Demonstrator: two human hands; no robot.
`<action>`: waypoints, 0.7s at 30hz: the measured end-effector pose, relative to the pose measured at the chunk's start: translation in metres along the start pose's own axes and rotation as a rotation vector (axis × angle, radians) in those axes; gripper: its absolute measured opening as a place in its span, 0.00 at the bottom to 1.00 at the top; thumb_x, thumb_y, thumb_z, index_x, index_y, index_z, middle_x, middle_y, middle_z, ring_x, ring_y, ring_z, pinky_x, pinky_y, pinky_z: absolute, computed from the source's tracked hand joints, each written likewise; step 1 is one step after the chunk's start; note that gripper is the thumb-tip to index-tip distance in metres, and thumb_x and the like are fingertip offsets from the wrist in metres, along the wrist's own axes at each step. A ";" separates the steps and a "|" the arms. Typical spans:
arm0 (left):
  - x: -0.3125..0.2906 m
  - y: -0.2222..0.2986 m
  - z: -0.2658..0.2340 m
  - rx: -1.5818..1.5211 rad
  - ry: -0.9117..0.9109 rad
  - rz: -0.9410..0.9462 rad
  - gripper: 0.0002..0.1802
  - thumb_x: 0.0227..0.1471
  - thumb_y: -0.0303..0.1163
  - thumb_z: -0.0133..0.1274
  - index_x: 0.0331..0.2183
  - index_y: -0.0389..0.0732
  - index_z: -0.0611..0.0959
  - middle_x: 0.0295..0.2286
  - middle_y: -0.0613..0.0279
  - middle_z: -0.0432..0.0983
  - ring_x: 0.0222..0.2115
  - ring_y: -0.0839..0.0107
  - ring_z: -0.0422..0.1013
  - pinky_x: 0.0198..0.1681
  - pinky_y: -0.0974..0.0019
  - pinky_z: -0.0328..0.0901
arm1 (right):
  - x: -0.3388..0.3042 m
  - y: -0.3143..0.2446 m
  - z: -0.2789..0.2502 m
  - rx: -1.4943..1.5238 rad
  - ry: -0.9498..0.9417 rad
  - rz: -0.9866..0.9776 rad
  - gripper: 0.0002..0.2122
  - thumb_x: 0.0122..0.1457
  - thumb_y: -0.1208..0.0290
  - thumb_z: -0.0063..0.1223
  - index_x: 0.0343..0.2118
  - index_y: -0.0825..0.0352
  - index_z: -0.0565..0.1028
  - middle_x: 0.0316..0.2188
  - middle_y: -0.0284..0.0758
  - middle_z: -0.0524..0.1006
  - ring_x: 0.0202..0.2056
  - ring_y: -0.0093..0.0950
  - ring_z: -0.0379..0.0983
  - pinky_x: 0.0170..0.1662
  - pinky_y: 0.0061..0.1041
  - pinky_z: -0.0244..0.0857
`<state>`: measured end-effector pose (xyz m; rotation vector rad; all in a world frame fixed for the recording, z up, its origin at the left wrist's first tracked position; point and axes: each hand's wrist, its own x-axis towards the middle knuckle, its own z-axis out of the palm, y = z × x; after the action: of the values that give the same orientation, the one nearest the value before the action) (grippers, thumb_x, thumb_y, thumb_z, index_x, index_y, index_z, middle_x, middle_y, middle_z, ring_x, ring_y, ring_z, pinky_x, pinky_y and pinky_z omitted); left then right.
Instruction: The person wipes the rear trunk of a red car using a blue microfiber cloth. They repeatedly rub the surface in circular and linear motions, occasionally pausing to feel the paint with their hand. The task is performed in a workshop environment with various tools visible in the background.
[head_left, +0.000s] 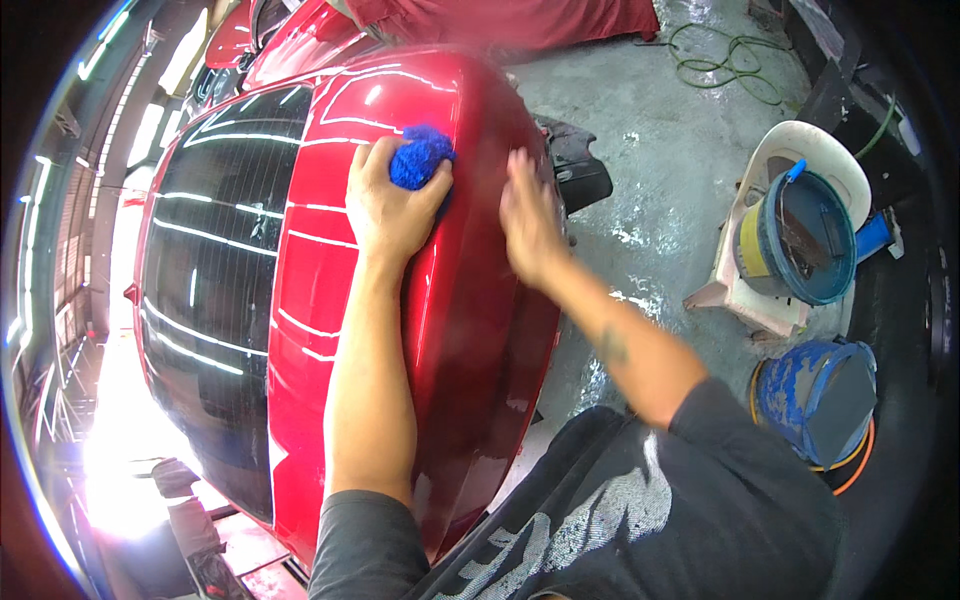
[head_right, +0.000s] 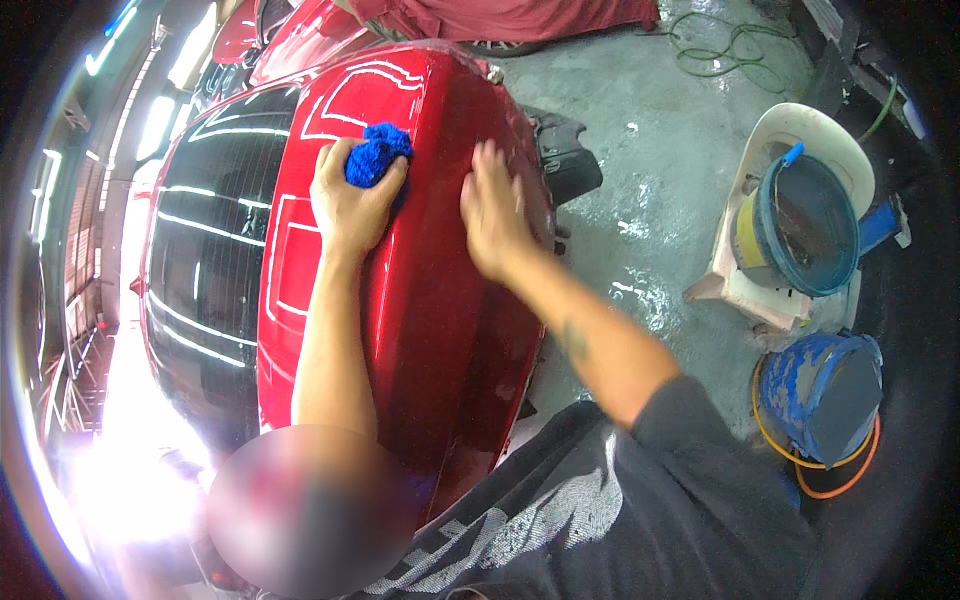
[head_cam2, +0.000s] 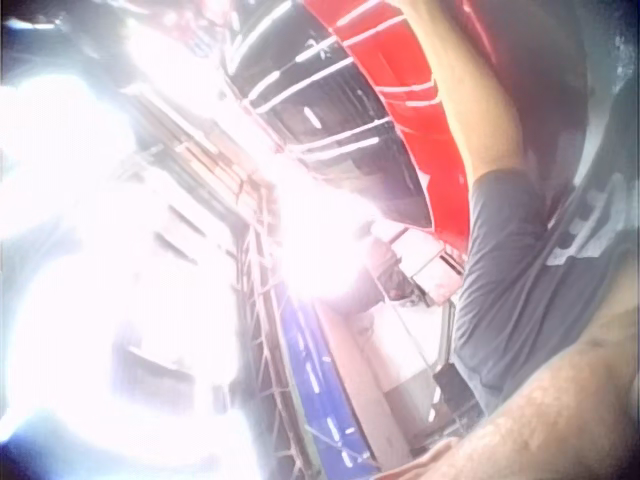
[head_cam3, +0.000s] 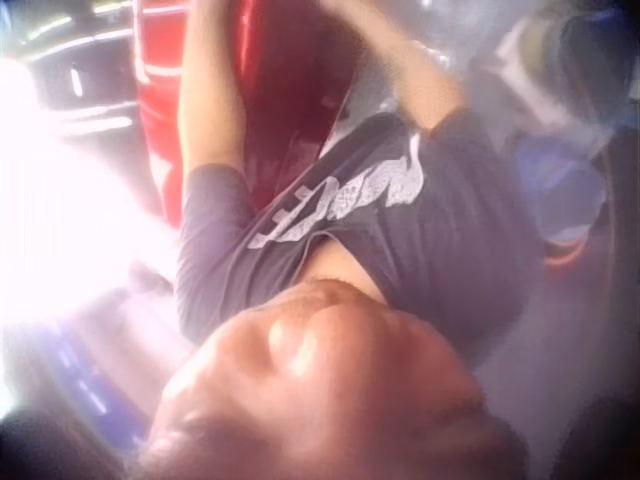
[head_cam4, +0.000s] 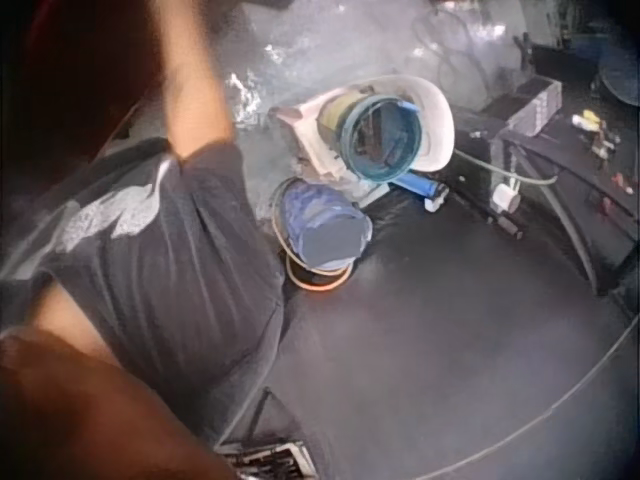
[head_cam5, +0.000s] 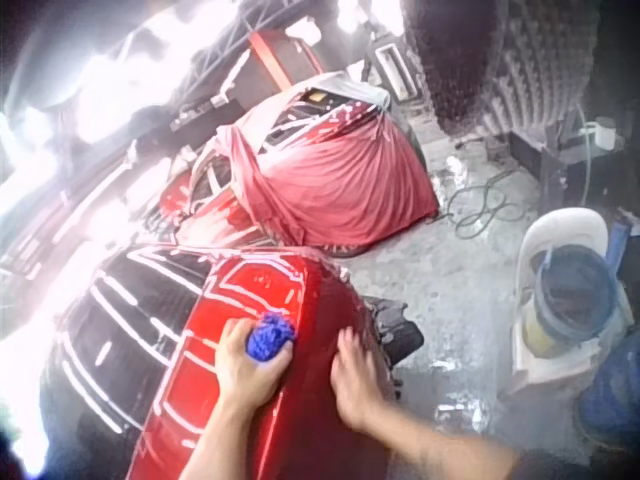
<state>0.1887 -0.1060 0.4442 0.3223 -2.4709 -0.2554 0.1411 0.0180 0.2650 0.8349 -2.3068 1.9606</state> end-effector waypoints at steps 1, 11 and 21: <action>0.001 0.001 -0.005 0.010 0.011 0.003 0.24 0.44 0.44 0.74 0.38 0.37 0.85 0.35 0.52 0.78 0.38 0.53 0.78 0.45 0.53 0.71 | -0.048 -0.020 0.004 0.038 -0.046 -0.063 0.32 0.79 0.57 0.30 0.77 0.70 0.43 0.79 0.51 0.39 0.79 0.48 0.34 0.76 0.59 0.32; 0.006 0.006 -0.002 -0.010 -0.011 0.008 0.26 0.44 0.43 0.74 0.39 0.37 0.85 0.37 0.51 0.78 0.39 0.53 0.78 0.46 0.54 0.71 | 0.033 0.048 -0.011 -0.212 -0.010 0.113 0.31 0.78 0.52 0.30 0.75 0.69 0.54 0.77 0.47 0.51 0.78 0.48 0.41 0.76 0.53 0.36; 0.007 0.004 0.001 -0.044 -0.003 0.007 0.25 0.42 0.43 0.74 0.39 0.39 0.85 0.36 0.52 0.78 0.39 0.50 0.77 0.44 0.50 0.72 | 0.045 0.069 -0.016 -0.144 -0.054 0.115 0.32 0.77 0.52 0.33 0.75 0.71 0.54 0.77 0.48 0.51 0.78 0.44 0.43 0.76 0.51 0.38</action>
<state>0.1817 -0.1042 0.4485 0.2944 -2.4648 -0.3067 0.0707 0.0206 0.2205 0.7699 -2.5446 1.8054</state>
